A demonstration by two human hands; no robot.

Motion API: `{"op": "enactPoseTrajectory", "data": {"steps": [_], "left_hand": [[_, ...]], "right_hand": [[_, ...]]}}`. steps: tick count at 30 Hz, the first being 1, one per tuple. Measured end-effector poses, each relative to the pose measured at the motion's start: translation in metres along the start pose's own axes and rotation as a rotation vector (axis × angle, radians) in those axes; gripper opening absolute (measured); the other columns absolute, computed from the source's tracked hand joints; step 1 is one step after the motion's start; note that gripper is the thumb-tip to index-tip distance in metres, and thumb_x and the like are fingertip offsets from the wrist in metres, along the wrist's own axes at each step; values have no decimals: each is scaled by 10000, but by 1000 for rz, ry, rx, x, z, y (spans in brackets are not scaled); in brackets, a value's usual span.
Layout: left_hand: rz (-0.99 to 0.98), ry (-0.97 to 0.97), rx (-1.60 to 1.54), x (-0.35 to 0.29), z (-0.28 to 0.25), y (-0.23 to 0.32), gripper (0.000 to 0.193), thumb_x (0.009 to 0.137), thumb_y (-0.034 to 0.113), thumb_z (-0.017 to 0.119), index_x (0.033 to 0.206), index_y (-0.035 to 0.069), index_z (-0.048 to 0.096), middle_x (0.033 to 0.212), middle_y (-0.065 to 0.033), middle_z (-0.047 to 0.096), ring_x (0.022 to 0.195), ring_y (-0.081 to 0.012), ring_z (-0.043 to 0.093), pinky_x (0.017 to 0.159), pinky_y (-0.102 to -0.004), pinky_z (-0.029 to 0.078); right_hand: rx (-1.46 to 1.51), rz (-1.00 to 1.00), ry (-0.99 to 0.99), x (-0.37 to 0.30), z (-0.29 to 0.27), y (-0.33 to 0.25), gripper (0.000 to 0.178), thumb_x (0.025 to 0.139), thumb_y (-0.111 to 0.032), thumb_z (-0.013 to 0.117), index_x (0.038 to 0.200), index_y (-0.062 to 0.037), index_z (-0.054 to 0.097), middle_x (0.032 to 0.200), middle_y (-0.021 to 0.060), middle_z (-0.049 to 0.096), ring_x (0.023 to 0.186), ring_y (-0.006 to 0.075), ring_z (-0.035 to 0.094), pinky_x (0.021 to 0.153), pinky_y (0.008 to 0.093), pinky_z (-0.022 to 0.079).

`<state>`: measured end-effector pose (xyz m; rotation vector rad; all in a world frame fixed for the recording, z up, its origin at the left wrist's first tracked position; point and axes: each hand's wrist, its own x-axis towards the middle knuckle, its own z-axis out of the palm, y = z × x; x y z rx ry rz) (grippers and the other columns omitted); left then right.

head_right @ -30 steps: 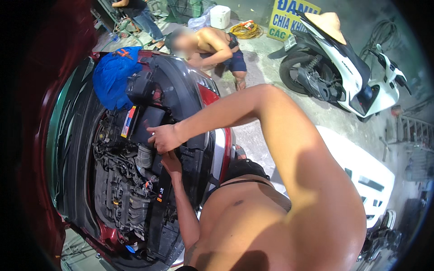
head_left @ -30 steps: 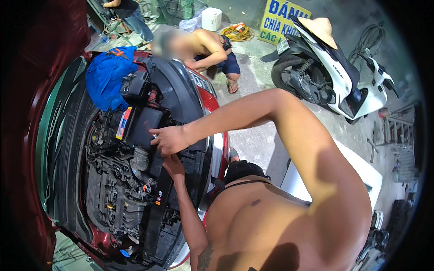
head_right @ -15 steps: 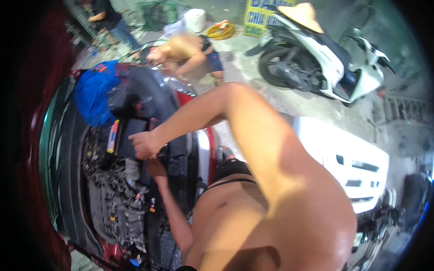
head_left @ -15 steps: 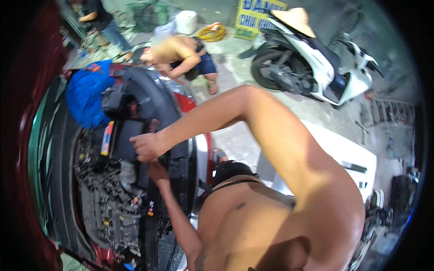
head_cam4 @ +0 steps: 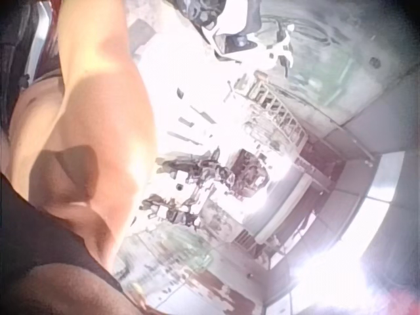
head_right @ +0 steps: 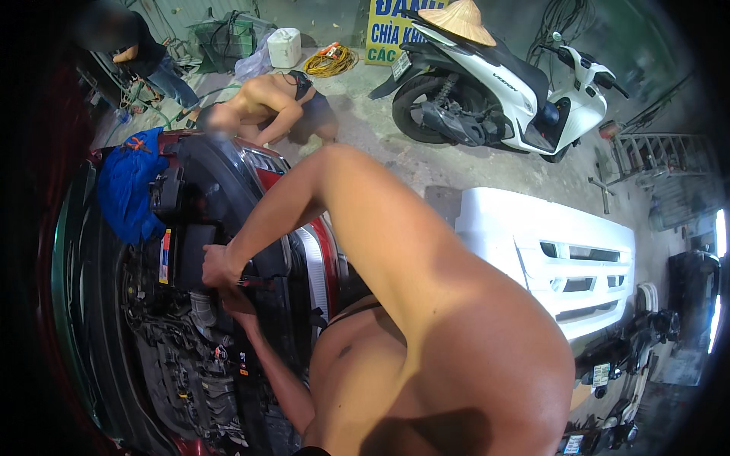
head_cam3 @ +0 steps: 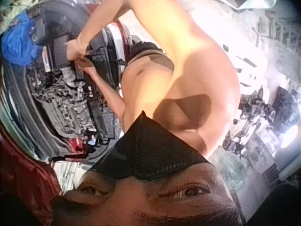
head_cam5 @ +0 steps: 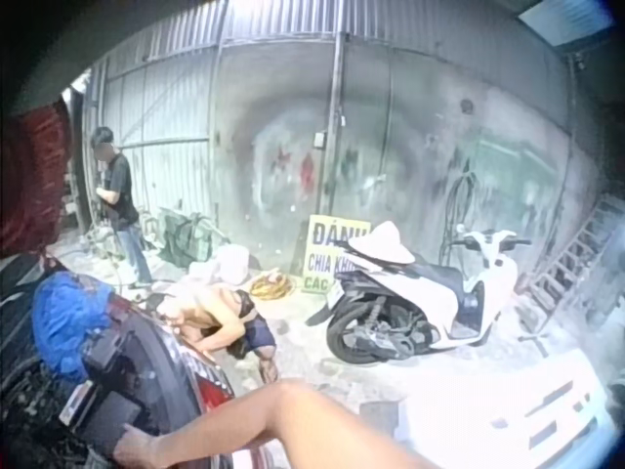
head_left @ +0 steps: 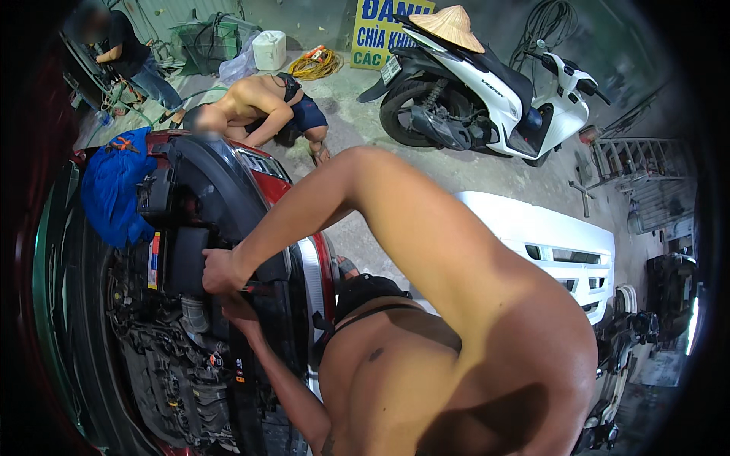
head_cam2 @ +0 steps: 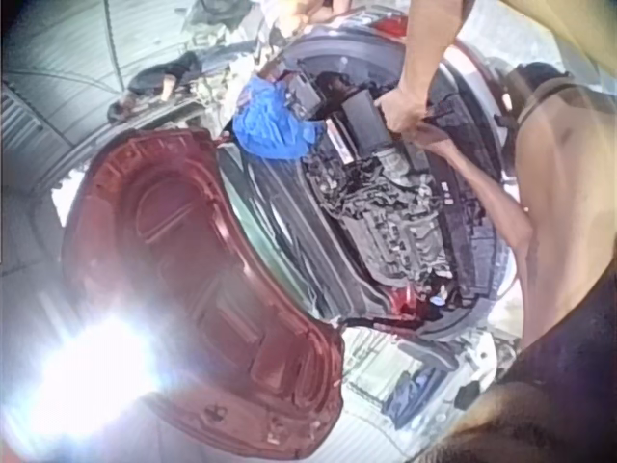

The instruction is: The person works on a red car in a garage, first removing a black plastic trim piece from the rear wheel arch using a screwdriver. They then move to the front of the car and use a wrench to tighten bolts on the engine bay components.

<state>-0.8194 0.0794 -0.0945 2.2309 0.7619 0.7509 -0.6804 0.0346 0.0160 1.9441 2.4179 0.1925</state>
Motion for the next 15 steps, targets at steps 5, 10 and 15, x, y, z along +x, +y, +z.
{"op": "enactPoseTrajectory", "data": {"steps": [5, 10, 15], "left_hand": [[-23, -19, 48, -3, -1, -2, 315, 985, 203, 457, 1038, -21, 673, 982, -265, 669, 958, -396, 636, 826, -446, 471], [27, -49, -43, 1, -2, 9, 282, 953, 155, 481, 985, -14, 705, 970, -219, 696, 911, -341, 667, 823, -424, 487], [75, -6, 58, 2, 6, -2, 270, 980, 139, 472, 1031, -27, 679, 1000, -220, 699, 950, -330, 679, 807, -406, 497]], "right_hand": [[-207, -502, 355, 0, 8, 20, 148, 786, -316, 659, 861, -226, 748, 802, -34, 718, 1003, 178, 640, 995, 483, 352], [94, -14, -142, -1, -16, 16, 387, 737, -471, 733, 970, -162, 734, 959, 5, 730, 1029, 215, 643, 991, 501, 359], [79, -249, 167, -2, 28, 25, 379, 697, -455, 738, 913, -147, 694, 783, 12, 669, 939, 247, 628, 995, 633, 333]]}}
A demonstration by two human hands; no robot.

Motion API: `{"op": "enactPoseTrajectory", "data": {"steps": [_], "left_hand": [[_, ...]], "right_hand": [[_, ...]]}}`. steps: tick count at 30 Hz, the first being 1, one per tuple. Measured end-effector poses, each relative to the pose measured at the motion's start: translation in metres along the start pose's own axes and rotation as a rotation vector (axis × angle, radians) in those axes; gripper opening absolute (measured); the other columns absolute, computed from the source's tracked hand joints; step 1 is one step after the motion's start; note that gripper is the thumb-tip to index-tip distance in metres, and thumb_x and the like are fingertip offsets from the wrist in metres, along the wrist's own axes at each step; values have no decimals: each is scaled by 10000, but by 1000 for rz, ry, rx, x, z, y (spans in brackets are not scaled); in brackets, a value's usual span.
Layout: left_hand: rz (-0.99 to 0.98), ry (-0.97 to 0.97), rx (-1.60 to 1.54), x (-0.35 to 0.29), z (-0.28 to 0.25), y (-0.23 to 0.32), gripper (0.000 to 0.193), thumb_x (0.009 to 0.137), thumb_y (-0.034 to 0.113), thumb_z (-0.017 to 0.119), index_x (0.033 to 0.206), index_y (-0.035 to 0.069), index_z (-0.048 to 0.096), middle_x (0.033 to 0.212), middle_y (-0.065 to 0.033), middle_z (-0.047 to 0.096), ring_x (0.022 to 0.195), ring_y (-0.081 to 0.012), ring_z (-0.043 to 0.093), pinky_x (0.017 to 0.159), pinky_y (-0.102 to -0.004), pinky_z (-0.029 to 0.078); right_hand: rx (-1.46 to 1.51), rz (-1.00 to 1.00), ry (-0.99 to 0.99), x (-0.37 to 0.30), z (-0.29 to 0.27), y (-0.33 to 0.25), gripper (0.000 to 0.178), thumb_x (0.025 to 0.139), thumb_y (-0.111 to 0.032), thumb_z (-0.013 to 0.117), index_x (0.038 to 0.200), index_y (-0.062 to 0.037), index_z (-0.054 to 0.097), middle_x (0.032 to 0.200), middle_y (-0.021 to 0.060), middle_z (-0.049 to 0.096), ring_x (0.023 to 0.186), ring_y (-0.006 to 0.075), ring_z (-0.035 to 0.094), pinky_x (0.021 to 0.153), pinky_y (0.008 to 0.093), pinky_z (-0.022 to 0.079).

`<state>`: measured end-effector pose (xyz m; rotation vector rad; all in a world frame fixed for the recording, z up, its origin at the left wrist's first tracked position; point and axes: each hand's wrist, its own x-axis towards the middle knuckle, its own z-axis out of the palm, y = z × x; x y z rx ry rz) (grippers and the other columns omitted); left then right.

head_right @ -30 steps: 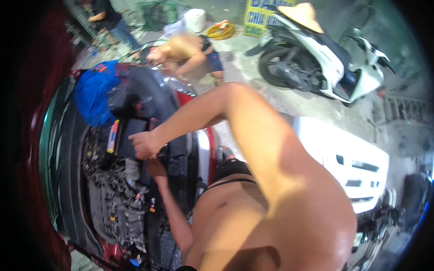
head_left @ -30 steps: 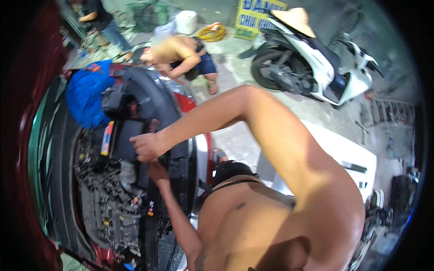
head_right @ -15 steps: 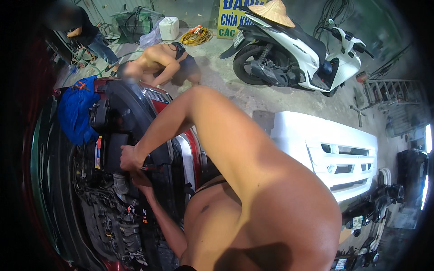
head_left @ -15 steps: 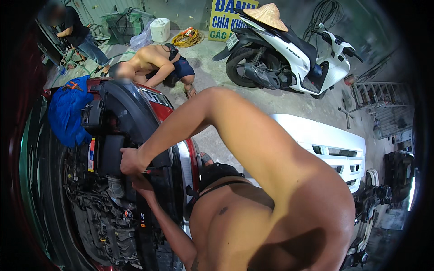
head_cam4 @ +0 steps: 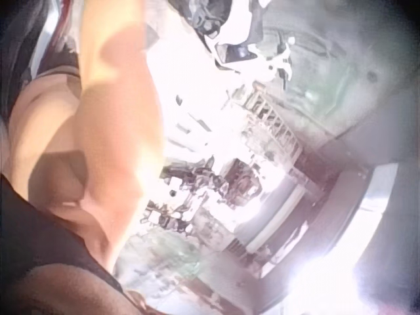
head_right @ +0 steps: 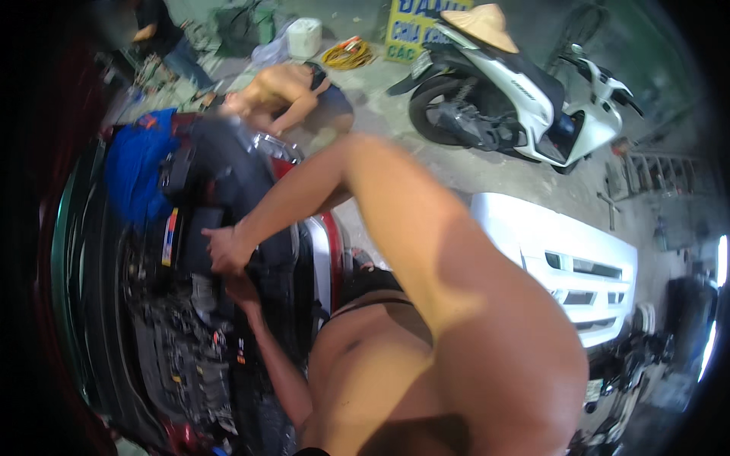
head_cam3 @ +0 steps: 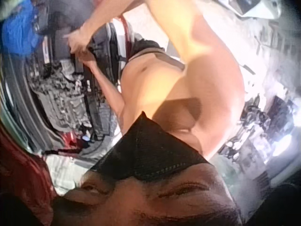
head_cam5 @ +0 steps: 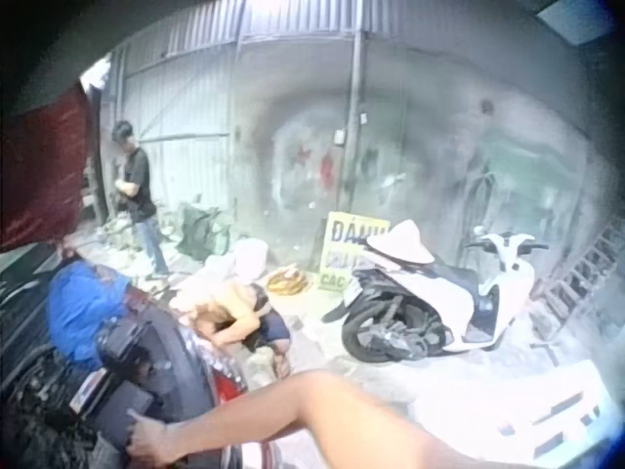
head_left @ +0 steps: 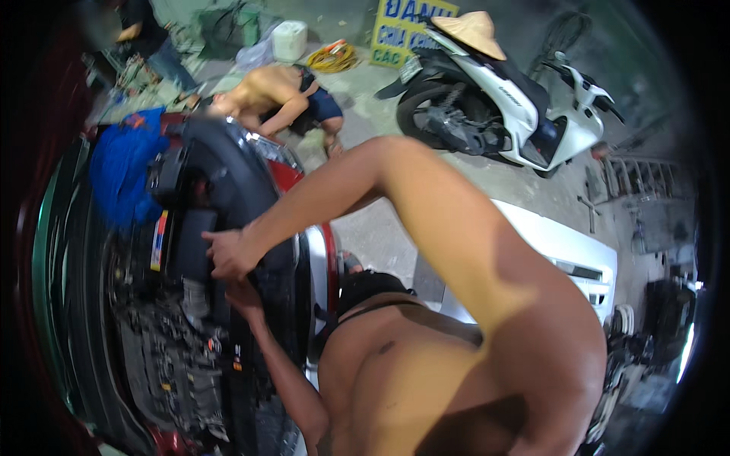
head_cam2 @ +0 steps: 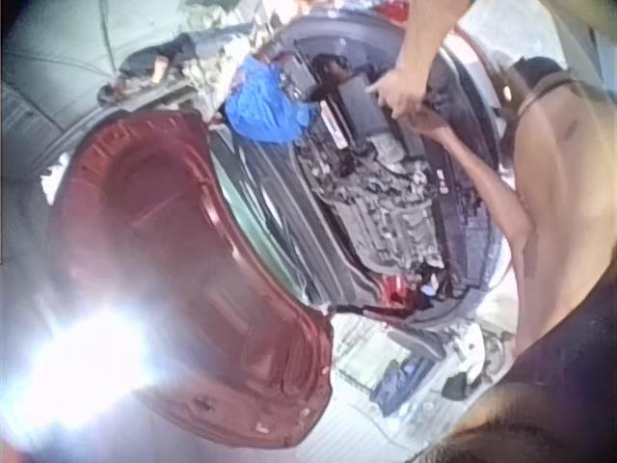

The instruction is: The person works on a red car in a garage, first removing a black plastic trim piece from the rear wheel arch using a screwdriver. They then move to the front of the car and use a wrench to tighten bolts on the engine bay components.

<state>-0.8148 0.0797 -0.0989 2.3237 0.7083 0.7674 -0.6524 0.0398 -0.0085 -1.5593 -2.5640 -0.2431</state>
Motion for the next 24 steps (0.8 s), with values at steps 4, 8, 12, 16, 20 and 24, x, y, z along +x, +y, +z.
{"op": "enactPoseTrajectory", "data": {"steps": [4, 8, 12, 16, 20, 24], "left_hand": [[103, -117, -178, 7, -6, -11, 329, 1000, 263, 496, 983, -33, 640, 971, -266, 667, 966, -398, 661, 725, -462, 475], [-76, -129, -276, 9, -6, -7, 210, 956, 135, 525, 972, -62, 596, 920, -305, 621, 965, -493, 572, 718, -484, 466], [-35, -120, -159, 7, -27, 10, 205, 941, 138, 532, 988, -56, 579, 912, -319, 612, 975, -502, 560, 706, -482, 466], [-155, -192, -90, 4, -23, 6, 274, 978, 207, 487, 972, -49, 585, 918, -314, 611, 953, -502, 567, 687, -483, 465], [-150, -172, -301, 10, -27, 16, 270, 972, 208, 519, 958, -44, 616, 940, -282, 642, 966, -481, 589, 712, -454, 478], [-56, -144, -169, 3, -20, 0, 242, 969, 172, 504, 1005, -45, 607, 949, -274, 649, 972, -478, 586, 723, -462, 477]], "right_hand": [[38, -220, 284, -6, -1, 13, 292, 736, -438, 692, 926, -217, 705, 796, -39, 633, 962, 198, 610, 997, 598, 313], [432, 488, -502, 13, -44, -7, 335, 771, -478, 688, 905, -175, 740, 880, 52, 725, 897, 234, 684, 977, 471, 353], [123, 301, -455, 16, -47, -23, 293, 805, -420, 656, 887, -150, 733, 830, 42, 717, 922, 230, 670, 1037, 496, 326], [-348, -299, -74, 4, -36, -8, 123, 796, -263, 635, 793, -148, 678, 771, -9, 650, 1019, 177, 589, 1065, 484, 309], [-96, -192, 73, 7, -26, 2, 197, 765, -320, 675, 836, -137, 698, 810, 10, 671, 1022, 192, 607, 1110, 504, 282], [547, 563, -539, 19, -36, -21, 206, 817, -321, 640, 794, -130, 714, 882, 23, 722, 1073, 190, 609, 1085, 477, 302]]}}
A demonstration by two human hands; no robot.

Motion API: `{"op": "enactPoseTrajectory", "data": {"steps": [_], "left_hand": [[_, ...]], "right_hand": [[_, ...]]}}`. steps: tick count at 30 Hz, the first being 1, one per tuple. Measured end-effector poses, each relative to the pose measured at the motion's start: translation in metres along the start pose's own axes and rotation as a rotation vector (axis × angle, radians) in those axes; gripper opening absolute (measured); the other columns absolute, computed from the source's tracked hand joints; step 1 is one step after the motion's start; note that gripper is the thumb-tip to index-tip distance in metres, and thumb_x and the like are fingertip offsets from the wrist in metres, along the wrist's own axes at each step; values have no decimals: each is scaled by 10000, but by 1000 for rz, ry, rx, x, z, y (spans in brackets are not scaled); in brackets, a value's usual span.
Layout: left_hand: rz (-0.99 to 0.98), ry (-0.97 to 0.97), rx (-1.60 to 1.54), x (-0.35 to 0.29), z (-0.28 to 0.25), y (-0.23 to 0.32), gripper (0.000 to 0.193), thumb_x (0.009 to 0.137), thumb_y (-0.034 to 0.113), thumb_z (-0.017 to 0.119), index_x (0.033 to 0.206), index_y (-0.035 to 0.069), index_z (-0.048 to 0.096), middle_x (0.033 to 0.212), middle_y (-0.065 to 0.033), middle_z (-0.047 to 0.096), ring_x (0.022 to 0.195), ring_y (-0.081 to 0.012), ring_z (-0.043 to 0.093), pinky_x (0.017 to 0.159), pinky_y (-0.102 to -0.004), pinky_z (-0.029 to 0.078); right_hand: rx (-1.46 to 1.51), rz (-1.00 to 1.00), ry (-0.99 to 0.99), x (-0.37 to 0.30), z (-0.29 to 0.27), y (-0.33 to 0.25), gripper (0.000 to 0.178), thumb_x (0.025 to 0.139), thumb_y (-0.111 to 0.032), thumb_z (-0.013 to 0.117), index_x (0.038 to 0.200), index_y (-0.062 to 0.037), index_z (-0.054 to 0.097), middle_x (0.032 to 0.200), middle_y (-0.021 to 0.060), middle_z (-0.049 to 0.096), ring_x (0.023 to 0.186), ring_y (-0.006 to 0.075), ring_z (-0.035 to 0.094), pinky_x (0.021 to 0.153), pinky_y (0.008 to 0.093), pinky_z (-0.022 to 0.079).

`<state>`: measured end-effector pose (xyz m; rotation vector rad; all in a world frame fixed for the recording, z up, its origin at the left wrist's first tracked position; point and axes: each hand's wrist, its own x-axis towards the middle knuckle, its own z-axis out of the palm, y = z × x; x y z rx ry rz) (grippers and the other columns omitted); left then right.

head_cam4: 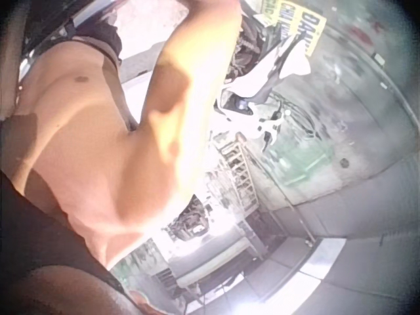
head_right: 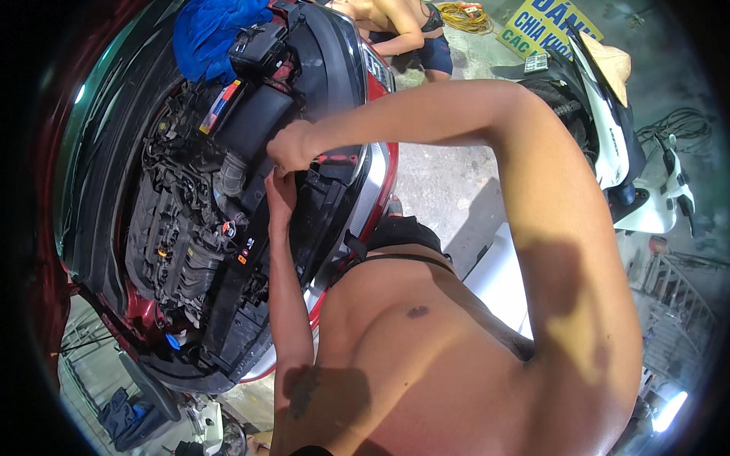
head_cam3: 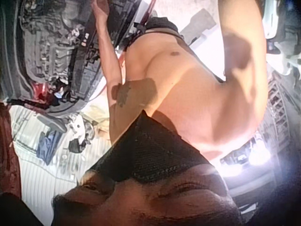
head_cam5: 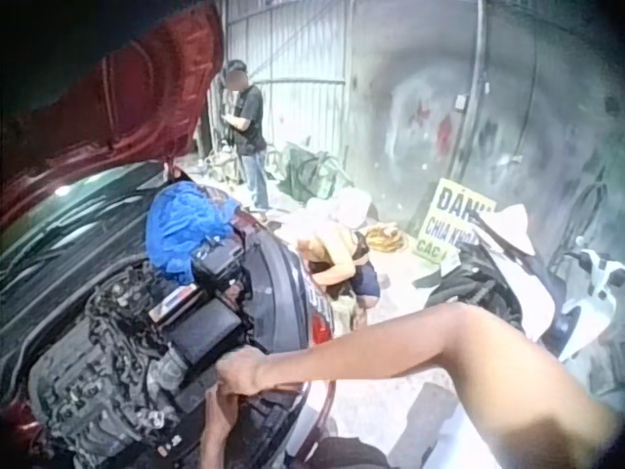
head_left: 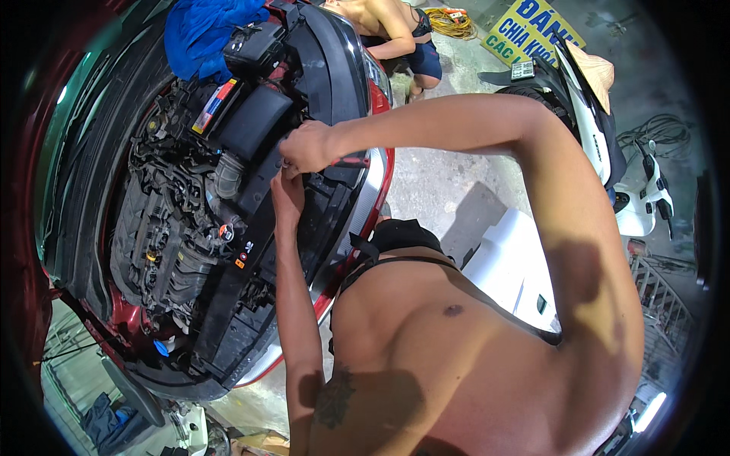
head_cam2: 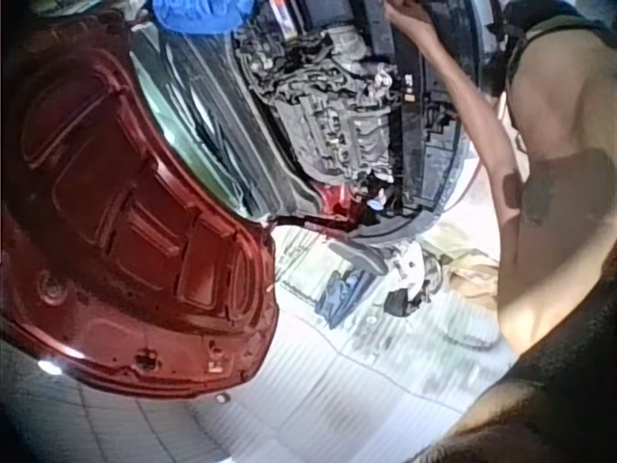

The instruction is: The person works on a red car in a garage, first removing a black plastic trim piece from the rear wheel arch using a screwdriver. They then move to the front of the car and use a wrench to tighten bolts on the engine bay components.

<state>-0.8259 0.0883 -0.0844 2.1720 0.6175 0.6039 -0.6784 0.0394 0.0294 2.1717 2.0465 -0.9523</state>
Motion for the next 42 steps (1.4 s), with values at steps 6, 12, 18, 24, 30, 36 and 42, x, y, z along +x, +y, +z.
{"op": "enactPoseTrajectory", "data": {"steps": [6, 12, 18, 24, 30, 36, 42], "left_hand": [[-36, 38, 14, -4, 7, -6, 235, 980, 176, 491, 1025, -31, 590, 945, -301, 618, 963, -498, 568, 703, -490, 460], [-79, 44, 42, -3, -5, 8, 239, 980, 180, 501, 1011, -34, 600, 861, -288, 613, 782, -489, 568, 653, -436, 457], [-83, 75, -143, 1, 3, 13, 179, 935, 97, 591, 1042, -38, 637, 885, -227, 667, 806, -182, 636, 715, -356, 475], [-203, 43, -467, -6, 9, -7, 172, 948, 79, 587, 1059, -33, 656, 947, -112, 709, 877, -107, 602, 809, -297, 479], [17, 119, -187, -10, 22, -19, 200, 942, 130, 592, 1112, 41, 647, 964, -202, 687, 869, -148, 644, 784, -354, 507], [-181, 96, -926, -13, 24, 0, 125, 904, 47, 568, 979, -25, 638, 862, -142, 675, 827, -208, 659, 741, -382, 505], [34, 276, -332, -14, 28, 7, 122, 874, 86, 576, 933, 14, 656, 917, -234, 668, 873, -408, 656, 723, -447, 503]], "right_hand": [[-795, -814, 620, 8, 2, 22, 206, 753, -307, 663, 856, -132, 700, 791, -9, 681, 999, 193, 613, 1051, 460, 317], [-581, -240, 159, -5, -8, -10, 235, 816, -384, 658, 770, -159, 706, 772, -4, 659, 914, 200, 615, 965, 406, 360], [-736, -939, 684, 3, -5, 40, 152, 752, -254, 655, 793, -107, 659, 697, 0, 623, 828, 186, 620, 920, 380, 405], [-633, -646, 561, -18, 10, 23, 120, 714, -234, 667, 718, -114, 673, 694, 1, 639, 783, 191, 629, 867, 366, 455], [-675, -904, 651, -11, -4, 26, 136, 735, -208, 638, 780, -80, 639, 722, 30, 612, 795, 195, 608, 873, 359, 427], [-906, -665, 431, -28, 10, 6, 198, 789, -185, 588, 923, -46, 632, 805, 42, 627, 878, 214, 617, 923, 386, 421], [-850, -932, 447, -33, -26, -12, 211, 808, -174, 580, 989, -78, 630, 1016, 83, 643, 1050, 231, 610, 993, 404, 424]]}}
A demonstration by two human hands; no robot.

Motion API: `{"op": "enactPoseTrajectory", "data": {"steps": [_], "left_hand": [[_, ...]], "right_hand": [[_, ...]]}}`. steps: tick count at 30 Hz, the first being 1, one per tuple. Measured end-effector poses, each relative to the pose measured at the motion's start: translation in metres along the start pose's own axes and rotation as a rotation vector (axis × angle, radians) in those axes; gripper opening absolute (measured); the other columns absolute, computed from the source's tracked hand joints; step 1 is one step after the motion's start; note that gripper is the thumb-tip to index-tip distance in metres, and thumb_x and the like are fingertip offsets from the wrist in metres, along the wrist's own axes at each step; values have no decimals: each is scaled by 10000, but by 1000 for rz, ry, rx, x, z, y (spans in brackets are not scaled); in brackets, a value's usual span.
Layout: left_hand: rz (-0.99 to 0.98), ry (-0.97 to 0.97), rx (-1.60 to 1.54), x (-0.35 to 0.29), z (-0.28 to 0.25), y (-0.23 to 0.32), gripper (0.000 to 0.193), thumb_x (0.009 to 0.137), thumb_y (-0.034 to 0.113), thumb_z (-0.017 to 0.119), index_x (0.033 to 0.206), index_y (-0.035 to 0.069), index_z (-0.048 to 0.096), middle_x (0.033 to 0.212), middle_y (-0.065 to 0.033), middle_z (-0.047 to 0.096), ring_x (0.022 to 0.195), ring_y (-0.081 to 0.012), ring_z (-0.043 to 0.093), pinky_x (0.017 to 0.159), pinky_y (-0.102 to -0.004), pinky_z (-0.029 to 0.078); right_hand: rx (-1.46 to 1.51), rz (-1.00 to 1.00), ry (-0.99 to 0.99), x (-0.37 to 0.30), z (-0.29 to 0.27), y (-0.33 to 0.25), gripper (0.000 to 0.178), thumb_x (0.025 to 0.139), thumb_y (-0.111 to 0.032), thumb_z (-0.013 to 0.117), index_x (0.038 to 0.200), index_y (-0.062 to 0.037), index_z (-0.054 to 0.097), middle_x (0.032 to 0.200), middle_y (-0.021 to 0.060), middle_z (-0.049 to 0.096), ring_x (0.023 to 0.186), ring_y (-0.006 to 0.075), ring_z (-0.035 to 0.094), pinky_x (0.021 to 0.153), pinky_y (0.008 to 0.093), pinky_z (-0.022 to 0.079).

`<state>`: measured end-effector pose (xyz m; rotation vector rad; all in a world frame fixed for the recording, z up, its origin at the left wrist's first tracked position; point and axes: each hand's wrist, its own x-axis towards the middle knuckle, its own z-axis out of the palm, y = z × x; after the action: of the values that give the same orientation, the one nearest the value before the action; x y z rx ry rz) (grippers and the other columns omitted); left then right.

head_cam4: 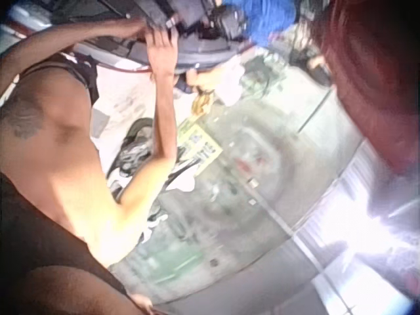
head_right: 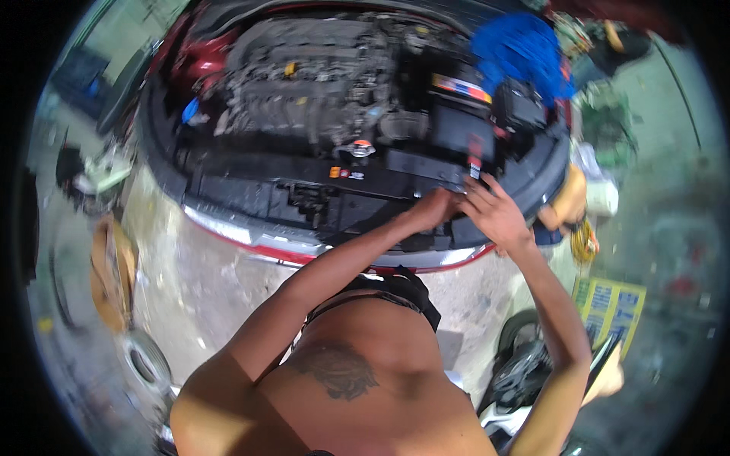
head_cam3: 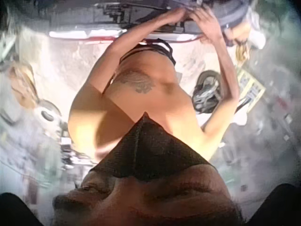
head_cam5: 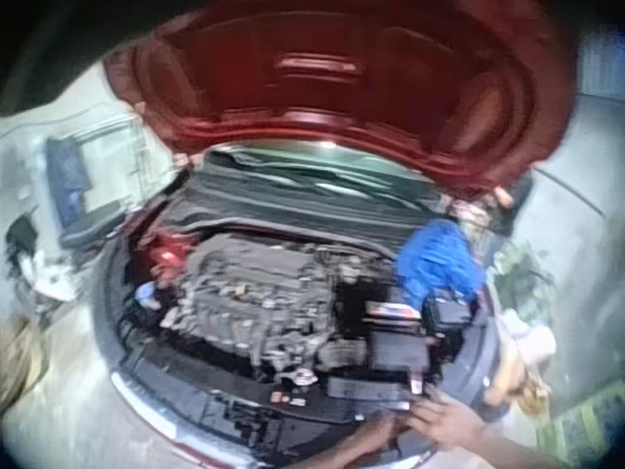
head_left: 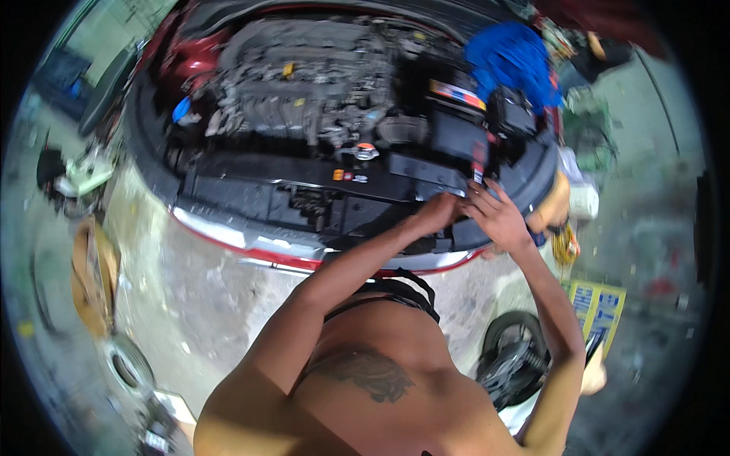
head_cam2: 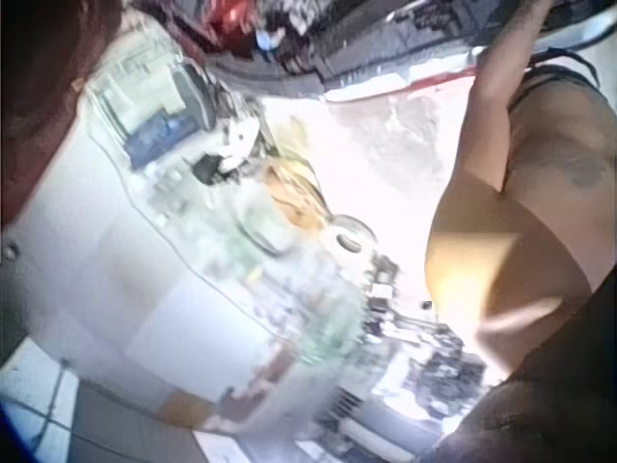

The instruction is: The person works on a red car in a garage, first removing a black plastic trim piece from the rear wheel arch using a screwdriver. They then move to the front of the car and use a wrench to tighten bolts on the engine bay components.

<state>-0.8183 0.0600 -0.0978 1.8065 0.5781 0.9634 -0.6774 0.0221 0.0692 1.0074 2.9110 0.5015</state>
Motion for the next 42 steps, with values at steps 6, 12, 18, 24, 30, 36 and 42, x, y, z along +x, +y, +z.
{"op": "enactPoseTrajectory", "data": {"steps": [6, 12, 18, 24, 30, 36, 42], "left_hand": [[-86, -54, 138, 8, 11, -22, 152, 850, 172, 618, 899, 43, 683, 832, -232, 672, 822, -405, 669, 712, -456, 531], [-208, -42, 184, 8, 3, -11, 180, 887, 215, 621, 911, 45, 675, 810, -235, 668, 810, -419, 665, 708, -474, 526], [-118, 35, 130, 17, 8, -32, 294, 872, 273, 615, 764, 1, 636, 709, -234, 629, 741, -432, 647, 655, -483, 510], [-90, 7, 25, 16, 11, -59, 158, 850, 193, 638, 817, 39, 629, 745, -222, 632, 767, -423, 643, 675, -486, 506], [-191, -194, 84, 18, -11, -14, 189, 858, 49, 588, 1038, 6, 629, 896, -262, 658, 864, -459, 632, 713, -478, 495], [-185, -205, 266, 7, -13, -17, 190, 894, 124, 562, 1012, -6, 633, 948, -246, 663, 970, -410, 638, 787, -456, 501], [-47, -178, 243, 17, -25, 5, 204, 931, 108, 475, 1013, 23, 642, 1000, -244, 654, 975, -405, 632, 800, -461, 499]], "right_hand": [[486, 752, -191, -4, 31, -30, 365, 937, -356, 627, 1006, -14, 521, 727, 240, 632, 705, 457, 634, 614, 521, 493], [-129, -93, -147, 20, 9, 1, 362, 773, -163, 610, 1093, 6, 601, 1048, 119, 654, 1050, 248, 609, 1040, 417, 400], [671, 1030, -499, 29, 8, -1, 281, 931, -292, 617, 962, -15, 586, 801, 167, 675, 793, 343, 673, 765, 450, 491], [-71, 50, -104, 20, 14, 8, 268, 832, -163, 586, 1057, -20, 613, 937, 182, 674, 973, 277, 661, 1003, 393, 439], [388, 674, -450, -4, 39, 8, 309, 963, -304, 531, 1044, -17, 616, 776, 154, 673, 812, 283, 692, 974, 358, 450], [-18, 150, -174, 0, 32, 3, 334, 883, -341, 593, 1045, -55, 649, 932, 99, 668, 1044, 236, 611, 1014, 446, 409], [65, 311, -185, 3, 46, 5, 334, 845, -325, 633, 997, -28, 638, 909, 124, 687, 976, 260, 664, 929, 408, 478]]}}
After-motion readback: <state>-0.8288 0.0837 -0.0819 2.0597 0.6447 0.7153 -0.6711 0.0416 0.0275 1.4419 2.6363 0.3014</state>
